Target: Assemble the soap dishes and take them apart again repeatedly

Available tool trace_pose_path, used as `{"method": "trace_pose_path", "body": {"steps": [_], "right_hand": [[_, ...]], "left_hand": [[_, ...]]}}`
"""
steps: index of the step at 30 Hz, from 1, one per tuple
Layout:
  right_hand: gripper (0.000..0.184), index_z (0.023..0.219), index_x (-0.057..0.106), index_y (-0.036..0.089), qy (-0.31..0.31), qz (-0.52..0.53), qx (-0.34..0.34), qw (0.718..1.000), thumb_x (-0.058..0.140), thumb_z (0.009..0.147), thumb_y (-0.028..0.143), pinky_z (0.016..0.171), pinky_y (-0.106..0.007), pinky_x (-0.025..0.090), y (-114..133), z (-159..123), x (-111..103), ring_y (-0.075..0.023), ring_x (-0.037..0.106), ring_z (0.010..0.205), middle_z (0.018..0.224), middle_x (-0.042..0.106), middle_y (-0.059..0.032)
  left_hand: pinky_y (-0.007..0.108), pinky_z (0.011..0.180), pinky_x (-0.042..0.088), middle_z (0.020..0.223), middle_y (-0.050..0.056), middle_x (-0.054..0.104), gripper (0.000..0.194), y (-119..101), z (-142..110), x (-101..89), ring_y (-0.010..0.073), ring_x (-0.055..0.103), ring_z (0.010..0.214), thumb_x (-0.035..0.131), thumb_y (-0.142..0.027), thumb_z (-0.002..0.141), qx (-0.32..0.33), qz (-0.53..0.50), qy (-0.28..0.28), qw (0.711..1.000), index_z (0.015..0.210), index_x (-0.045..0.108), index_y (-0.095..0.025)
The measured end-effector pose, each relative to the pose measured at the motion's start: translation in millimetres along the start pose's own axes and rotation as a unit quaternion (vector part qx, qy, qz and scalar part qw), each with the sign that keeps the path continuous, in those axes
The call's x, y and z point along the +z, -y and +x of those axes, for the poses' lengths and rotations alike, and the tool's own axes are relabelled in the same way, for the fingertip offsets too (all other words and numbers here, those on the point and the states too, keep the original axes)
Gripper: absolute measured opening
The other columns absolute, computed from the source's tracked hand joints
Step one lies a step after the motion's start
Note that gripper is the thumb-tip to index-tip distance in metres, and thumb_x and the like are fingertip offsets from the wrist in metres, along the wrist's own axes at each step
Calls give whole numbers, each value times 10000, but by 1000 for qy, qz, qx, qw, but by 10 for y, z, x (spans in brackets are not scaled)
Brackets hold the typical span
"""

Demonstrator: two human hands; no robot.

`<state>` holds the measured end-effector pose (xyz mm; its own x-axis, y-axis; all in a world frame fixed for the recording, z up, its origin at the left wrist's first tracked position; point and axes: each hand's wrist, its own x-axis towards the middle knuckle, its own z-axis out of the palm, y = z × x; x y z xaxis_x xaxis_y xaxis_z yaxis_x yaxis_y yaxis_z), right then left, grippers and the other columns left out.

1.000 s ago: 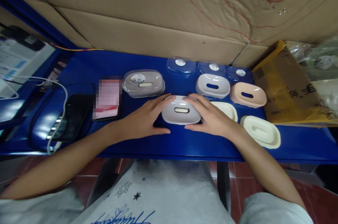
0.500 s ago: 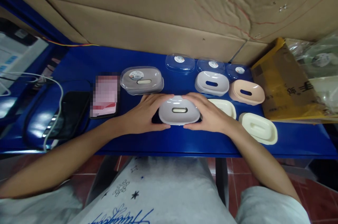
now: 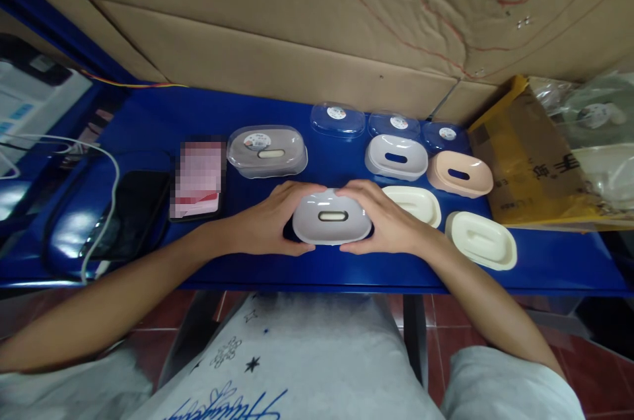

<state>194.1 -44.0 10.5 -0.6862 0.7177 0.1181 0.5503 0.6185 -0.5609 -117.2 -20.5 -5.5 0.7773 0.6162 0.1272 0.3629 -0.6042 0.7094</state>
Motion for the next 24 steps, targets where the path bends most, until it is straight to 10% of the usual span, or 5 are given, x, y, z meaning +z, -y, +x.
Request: {"method": "trace_pose_path", "body": {"steps": [13,24], "right_hand": [[1013,1644,320,310,38,27,-6,999,904,837,487,1166,-536,539,72,-29,26,-376,548,1430,1553,474,-163],[1010,1702,353,315,58,-53,7,997,846,886,649,1155,-609,508,64,-49,11,-412,564,1388,1544,526,-181]], "left_hand": [[630,1221,370,1607,147,546,1176,-39,12,-31,440,520,1425,957,-678,724,-50,-17,61,997,1677,372,-315],[585,1251,343,1675,171,480,1085,-77,-34,16,430,451,1505,899,-520,842,-39,52,58,996,1722,316,-269]]}}
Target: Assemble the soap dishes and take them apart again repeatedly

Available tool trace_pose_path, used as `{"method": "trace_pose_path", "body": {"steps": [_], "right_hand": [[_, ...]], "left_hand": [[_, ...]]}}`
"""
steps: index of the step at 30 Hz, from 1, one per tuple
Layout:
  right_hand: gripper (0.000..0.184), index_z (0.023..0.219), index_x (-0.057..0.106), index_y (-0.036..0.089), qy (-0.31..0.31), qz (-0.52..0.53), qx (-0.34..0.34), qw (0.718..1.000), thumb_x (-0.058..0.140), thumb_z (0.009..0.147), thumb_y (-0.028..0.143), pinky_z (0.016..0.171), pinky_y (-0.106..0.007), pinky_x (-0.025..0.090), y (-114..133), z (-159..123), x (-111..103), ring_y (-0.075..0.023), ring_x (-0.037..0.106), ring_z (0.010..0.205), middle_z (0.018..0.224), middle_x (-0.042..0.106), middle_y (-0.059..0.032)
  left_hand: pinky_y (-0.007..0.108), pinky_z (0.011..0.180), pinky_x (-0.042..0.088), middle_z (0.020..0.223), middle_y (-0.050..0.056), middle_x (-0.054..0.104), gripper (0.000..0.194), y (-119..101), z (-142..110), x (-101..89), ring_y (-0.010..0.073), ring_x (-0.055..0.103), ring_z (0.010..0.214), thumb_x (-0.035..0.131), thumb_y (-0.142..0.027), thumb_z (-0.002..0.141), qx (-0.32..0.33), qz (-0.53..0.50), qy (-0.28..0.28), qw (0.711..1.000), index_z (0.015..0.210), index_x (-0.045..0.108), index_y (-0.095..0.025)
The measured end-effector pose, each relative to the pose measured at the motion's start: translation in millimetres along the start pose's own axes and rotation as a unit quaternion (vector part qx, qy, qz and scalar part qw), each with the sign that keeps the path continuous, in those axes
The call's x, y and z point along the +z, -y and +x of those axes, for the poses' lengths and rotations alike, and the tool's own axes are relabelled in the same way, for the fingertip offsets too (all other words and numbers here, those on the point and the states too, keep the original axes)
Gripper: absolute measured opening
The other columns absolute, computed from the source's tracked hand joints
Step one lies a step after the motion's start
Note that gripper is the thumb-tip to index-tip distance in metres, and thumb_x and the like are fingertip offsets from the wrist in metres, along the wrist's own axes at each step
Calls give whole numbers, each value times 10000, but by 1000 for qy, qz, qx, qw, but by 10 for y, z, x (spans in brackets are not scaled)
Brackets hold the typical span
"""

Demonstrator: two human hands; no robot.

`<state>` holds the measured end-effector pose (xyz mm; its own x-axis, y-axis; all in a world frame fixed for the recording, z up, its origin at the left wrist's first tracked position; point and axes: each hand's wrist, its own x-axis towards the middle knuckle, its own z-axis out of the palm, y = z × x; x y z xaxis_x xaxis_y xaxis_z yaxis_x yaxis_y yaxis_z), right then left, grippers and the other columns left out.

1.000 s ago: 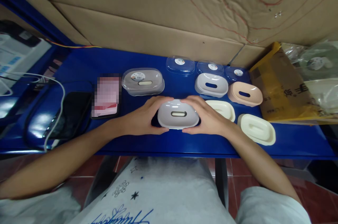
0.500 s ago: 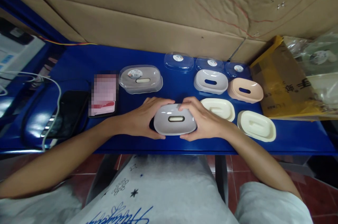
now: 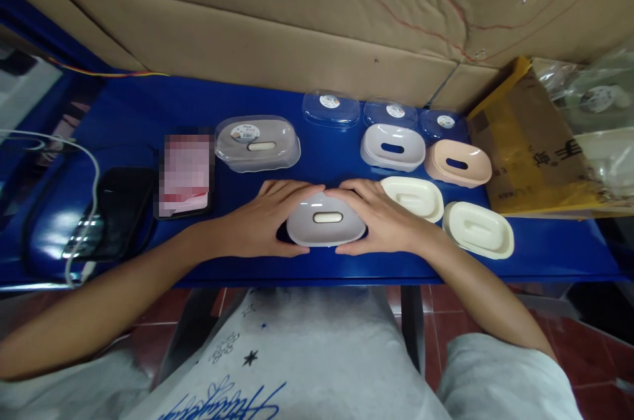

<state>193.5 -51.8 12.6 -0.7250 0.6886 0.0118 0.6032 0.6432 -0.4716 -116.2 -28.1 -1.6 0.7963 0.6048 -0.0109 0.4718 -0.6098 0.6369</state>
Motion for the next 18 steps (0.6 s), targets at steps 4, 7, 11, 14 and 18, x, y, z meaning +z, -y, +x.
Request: {"method": "trace_pose_path", "body": {"steps": [4,7,11,14,18], "right_hand": [[1047,1741,314,328,17,10,-25,1000,757,902,772,1209,-628,463,-48,48,-230,-433,516,1482,1637,499,-180],[785,1728,359,316,-27,-30,-18,999,596,1060,654,1272,-630,395,-126,264,-541,-413,474,1551,1693,492,-159],[725,1713,388,245,-74,-150,31,985,533,1087,581,1262,-708,341,-412,836,-831,-457,439,1578,1727,467,-199],[797,1728,331,163,-48,-191,68,978,556,1058,532,1233,-729,345,-695,1262,-821,-485,411,1591,1759,402,-257],[786,1677,401,107,-13,-204,87,975,614,1013,472,1210,-681,372,-889,1520,-659,-485,480,1523,1677,483,-298]], "left_hand": [[571,1242,349,1667,172,489,1079,-17,9,11,425,460,1499,901,-487,842,1,8,-6,1000,1721,318,-262],[577,1243,343,1677,169,484,1088,-29,15,11,434,456,1512,900,-477,844,4,10,-9,1000,1732,303,-280],[573,1251,335,1692,177,477,1095,-43,4,3,428,447,1537,901,-463,861,6,20,-8,1000,1743,278,-276],[569,1259,332,1702,182,475,1107,-36,-13,6,425,442,1554,907,-476,871,8,25,-6,1000,1751,266,-273],[571,1252,356,1700,180,482,1140,-6,-21,17,426,466,1542,913,-512,871,21,26,-14,999,1766,243,-286]]}}
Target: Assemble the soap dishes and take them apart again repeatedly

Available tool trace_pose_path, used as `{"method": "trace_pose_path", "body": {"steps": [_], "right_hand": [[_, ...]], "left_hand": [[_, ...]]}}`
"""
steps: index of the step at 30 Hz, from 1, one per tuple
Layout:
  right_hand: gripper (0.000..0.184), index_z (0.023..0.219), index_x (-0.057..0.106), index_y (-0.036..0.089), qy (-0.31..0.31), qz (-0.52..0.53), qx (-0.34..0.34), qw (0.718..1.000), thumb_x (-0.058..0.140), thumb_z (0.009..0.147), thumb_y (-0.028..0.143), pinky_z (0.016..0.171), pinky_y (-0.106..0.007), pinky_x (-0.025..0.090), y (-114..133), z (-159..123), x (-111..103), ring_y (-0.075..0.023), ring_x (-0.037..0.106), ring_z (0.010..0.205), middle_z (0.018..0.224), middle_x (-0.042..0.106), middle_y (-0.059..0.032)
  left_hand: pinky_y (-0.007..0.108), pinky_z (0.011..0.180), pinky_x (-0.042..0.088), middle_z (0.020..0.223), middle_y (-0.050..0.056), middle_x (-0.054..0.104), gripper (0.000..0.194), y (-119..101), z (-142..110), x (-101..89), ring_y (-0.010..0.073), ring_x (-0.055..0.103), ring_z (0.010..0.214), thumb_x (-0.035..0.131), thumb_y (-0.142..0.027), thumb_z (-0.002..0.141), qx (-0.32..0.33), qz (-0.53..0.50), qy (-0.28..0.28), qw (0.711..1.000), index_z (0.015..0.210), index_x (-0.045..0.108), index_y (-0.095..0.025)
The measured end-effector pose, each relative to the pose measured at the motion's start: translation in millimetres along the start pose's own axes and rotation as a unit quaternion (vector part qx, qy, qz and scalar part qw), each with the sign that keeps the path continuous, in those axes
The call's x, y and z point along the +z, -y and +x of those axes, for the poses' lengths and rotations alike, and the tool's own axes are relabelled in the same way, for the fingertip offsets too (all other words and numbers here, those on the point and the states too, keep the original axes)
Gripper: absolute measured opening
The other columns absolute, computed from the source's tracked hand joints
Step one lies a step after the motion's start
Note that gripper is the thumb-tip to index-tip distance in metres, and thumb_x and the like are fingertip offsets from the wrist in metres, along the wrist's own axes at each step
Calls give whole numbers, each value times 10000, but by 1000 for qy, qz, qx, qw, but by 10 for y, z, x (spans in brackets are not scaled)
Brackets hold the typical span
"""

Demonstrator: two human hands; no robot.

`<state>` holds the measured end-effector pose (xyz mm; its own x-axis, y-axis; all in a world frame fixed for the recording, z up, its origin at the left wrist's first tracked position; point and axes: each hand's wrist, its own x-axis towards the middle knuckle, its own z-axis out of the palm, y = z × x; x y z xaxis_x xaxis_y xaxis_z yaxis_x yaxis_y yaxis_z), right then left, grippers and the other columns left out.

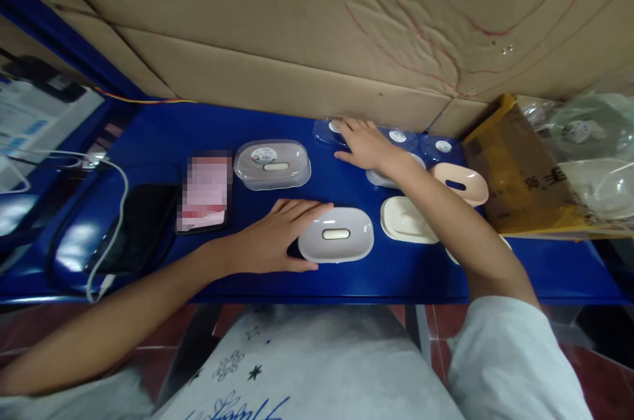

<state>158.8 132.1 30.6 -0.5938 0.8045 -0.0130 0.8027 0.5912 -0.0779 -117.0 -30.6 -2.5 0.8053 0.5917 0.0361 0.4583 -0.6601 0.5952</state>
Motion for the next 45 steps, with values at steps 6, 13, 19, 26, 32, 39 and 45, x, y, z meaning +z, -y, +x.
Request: {"method": "trace_pose_path", "body": {"steps": [6,13,19,26,32,39,45], "right_hand": [[855,1594,483,196,-24,47,-5,999,795,879,546,1197,-676,374,0,13,82,-468,509,1475,1607,511,-250],[809,1567,522,214,-85,46,17,995,812,883,534,1194,-700,356,150,-320,-277,-501,497,1496,1638,529,-215],[745,1603,479,333,-75,114,-78,988,758,966,599,1216,-663,403,664,-1244,-508,-452,504,1534,1654,540,-155],[680,1576,493,309,-53,129,-106,985,776,987,497,1194,-659,455,916,-1576,-165,-421,551,1503,1653,539,-185],[653,1571,511,307,-51,138,-115,982,770,994,470,1178,-668,477,899,-1547,-37,-424,538,1509,1656,528,-182],[744,1651,412,338,-37,158,-113,980,753,1002,471,1234,-709,443,925,-1550,87,-435,472,1565,1696,467,-177],[735,1691,356,275,-51,120,-103,986,674,1053,457,1247,-713,453,1027,-1606,165,-443,426,1601,1709,436,-216]], "left_hand": [[591,1276,348,1706,198,451,1126,14,-11,-16,434,447,1548,906,-509,882,-4,6,9,1000,1763,253,-254],[625,1265,369,1695,212,430,1194,4,-22,-9,459,444,1543,911,-510,866,-35,14,-14,999,1780,184,-263],[632,1223,392,1734,222,423,1321,-5,25,28,456,471,1543,880,-496,895,-49,-4,-48,998,1782,-81,-303],[638,1205,396,1704,233,478,1422,37,49,56,467,482,1535,939,-521,814,-76,-52,-63,994,1781,-73,-268],[662,1203,391,1634,195,548,1400,46,55,57,452,512,1507,955,-511,807,-68,-83,-79,991,1780,-34,-323],[661,1203,404,1715,202,459,1340,53,63,60,462,500,1514,910,-559,850,-48,-77,-75,993,1784,-26,-342],[669,1242,372,1796,198,349,1307,107,45,71,451,465,1555,880,-530,885,-18,-52,-67,996,1788,-45,-342]]}}
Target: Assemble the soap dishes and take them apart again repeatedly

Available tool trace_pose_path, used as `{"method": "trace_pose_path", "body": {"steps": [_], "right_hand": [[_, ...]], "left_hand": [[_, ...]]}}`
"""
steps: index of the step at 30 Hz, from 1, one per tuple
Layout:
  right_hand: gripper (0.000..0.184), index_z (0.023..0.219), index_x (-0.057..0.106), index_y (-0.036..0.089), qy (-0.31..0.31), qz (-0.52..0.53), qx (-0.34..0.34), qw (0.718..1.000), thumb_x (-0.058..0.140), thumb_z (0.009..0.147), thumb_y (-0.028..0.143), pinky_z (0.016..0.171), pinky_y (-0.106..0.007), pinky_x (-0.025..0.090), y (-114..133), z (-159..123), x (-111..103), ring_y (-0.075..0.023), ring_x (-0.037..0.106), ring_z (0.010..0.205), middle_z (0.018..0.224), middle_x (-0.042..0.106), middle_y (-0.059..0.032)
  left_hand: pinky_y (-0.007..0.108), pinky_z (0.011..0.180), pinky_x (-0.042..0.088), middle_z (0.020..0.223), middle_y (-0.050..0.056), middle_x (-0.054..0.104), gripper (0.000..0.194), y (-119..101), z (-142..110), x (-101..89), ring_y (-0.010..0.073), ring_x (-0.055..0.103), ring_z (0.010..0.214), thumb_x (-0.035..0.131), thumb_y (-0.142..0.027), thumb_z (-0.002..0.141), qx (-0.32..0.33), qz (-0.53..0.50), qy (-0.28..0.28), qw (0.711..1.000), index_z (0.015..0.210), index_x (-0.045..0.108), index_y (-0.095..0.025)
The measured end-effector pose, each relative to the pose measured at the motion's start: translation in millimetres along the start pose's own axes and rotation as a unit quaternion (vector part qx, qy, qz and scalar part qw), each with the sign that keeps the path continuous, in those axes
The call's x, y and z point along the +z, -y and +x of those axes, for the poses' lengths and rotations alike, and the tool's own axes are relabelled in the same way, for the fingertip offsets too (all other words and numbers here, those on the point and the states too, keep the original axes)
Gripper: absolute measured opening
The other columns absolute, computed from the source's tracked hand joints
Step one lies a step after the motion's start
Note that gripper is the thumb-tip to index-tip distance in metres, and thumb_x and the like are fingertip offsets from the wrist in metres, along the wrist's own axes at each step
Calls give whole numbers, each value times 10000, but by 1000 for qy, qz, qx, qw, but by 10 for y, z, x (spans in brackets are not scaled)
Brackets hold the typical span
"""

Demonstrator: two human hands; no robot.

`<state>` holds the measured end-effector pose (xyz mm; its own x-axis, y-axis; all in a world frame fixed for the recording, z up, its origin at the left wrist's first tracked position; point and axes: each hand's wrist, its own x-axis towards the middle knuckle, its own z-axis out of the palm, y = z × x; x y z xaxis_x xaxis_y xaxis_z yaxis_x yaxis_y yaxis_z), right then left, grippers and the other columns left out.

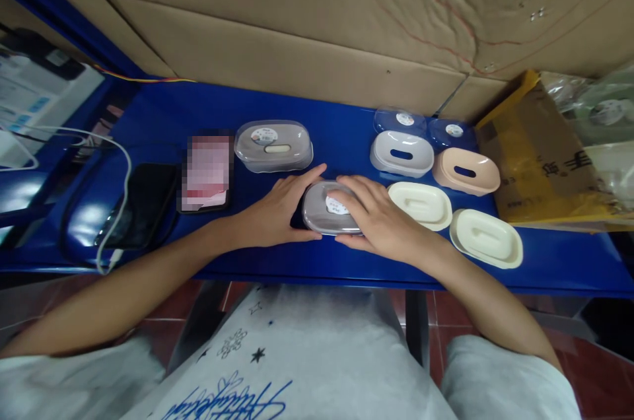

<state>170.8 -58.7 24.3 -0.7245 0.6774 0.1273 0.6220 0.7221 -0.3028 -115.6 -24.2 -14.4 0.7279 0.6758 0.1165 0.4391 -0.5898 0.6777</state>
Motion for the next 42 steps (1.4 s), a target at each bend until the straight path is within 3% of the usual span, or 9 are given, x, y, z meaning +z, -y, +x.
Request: {"method": "trace_pose_path", "body": {"steps": [6,8,11,16,21,27,32,38,42], "right_hand": [[734,1686,379,261,-10,-18,-5,1000,677,1051,477,1231,-703,471,-8,-3,33,-440,445,1597,1718,438,-229],[710,1670,407,236,-8,-30,-5,1000,664,1061,495,1238,-691,466,-64,37,-3,-437,446,1603,1725,441,-235],[666,1641,458,204,-6,-58,2,998,642,1071,496,1248,-723,423,-200,156,-95,-456,455,1597,1723,463,-251],[661,1626,495,188,3,-80,5,997,650,1057,487,1246,-720,401,-442,449,-213,-455,472,1583,1723,470,-256],[677,1621,506,175,0,-99,21,995,649,1042,497,1224,-714,406,-627,747,-242,-463,462,1579,1719,470,-264],[670,1651,488,151,-15,-114,42,992,599,1071,466,1222,-659,408,-867,1088,-234,-445,456,1564,1715,469,-256],[688,1680,458,173,-7,-121,59,991,606,1069,453,1216,-642,402,-1026,1401,-223,-440,442,1562,1725,457,-240],[733,1691,433,130,14,-120,70,990,644,1065,449,1254,-589,357,-1135,1673,-243,-428,422,1579,1742,429,-250],[760,1702,420,141,6,-97,65,993,694,1045,407,1298,-558,312,-1249,1766,-219,-396,391,1618,1763,411,-227]], "left_hand": [[664,1278,352,1807,198,330,1242,13,-28,-26,430,401,1621,826,-604,936,13,31,11,999,1790,-40,-352],[687,1301,296,1823,208,288,1131,-29,-65,-125,451,338,1655,800,-593,968,11,100,5,995,1794,69,-342],[752,1292,222,1822,210,286,860,-105,-130,-382,517,332,1639,771,-445,1011,-25,230,-42,972,1740,330,-325],[742,1181,350,1727,213,431,589,-91,-83,-849,529,451,1532,598,-295,1060,-103,348,-90,927,1640,501,-292],[628,1057,501,1484,213,625,491,89,163,-1059,453,610,1333,498,-215,1039,-136,387,-38,911,1512,625,-249],[543,997,576,1491,199,609,484,326,372,-1200,413,608,1340,460,-217,1054,-157,425,-42,890,1520,588,-244],[549,998,569,1539,195,583,477,507,474,-1298,420,592,1361,459,-259,1066,-177,423,-53,887,1534,550,-258],[559,1075,523,1540,190,580,465,588,550,-1387,418,567,1417,515,-249,1063,-208,381,-75,898,1525,561,-268],[587,1097,496,1555,212,582,493,588,534,-1359,441,591,1400,523,-251,1062,-211,420,-68,880,1555,533,-233]]}}
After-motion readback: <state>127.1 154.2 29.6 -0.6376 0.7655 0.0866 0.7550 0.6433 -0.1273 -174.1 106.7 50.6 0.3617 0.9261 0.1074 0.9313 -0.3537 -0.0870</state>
